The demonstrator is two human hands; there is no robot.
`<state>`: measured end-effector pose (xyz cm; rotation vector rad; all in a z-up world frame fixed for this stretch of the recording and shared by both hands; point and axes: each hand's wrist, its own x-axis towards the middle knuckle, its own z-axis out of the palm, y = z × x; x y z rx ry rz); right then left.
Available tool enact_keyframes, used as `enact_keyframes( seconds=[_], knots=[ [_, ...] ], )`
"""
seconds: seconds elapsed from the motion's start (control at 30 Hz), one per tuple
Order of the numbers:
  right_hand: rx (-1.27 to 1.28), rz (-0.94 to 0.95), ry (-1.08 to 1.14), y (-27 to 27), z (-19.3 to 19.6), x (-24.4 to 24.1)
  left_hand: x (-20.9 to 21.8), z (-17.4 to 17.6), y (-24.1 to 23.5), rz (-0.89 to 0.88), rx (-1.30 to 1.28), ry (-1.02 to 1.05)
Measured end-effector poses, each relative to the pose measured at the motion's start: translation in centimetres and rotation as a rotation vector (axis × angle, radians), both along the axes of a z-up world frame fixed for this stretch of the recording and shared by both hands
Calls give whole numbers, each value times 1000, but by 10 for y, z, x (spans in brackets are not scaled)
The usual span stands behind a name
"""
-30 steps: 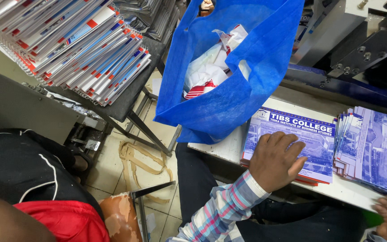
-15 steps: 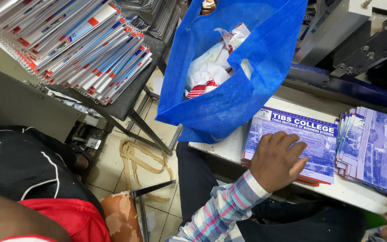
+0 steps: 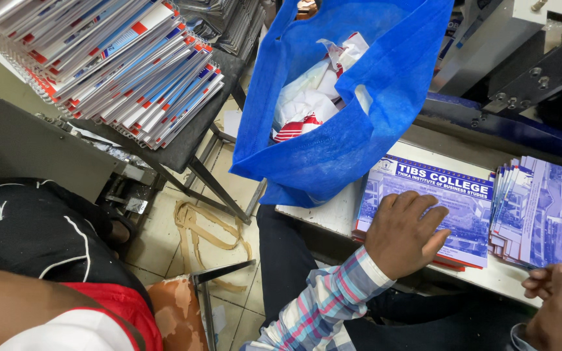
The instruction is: The person sits on the floor and repeatedly picks up small stacks of blue-covered books from a pile on the table. They flip through the pages of each stack and then place them onto a growing pile on the right side of the table.
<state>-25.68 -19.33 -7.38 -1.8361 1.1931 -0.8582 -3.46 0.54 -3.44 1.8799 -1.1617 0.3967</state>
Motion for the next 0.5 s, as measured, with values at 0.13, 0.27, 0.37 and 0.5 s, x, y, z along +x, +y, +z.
enact_keyframes(
  seconds=[0.13,0.27,0.37,0.5],
  knots=[
    [11,78,-150,33,27,21,-1,-2,-1,-7,-14,8],
    [9,302,-64,61,60,47,-1,0,-1,-2,-24,6],
    [31,322,-20,82,75,62,0,13,9,-65,-123,44],
    [145,284,92,95,99,76,5,40,48,133,-217,124]
  ],
)
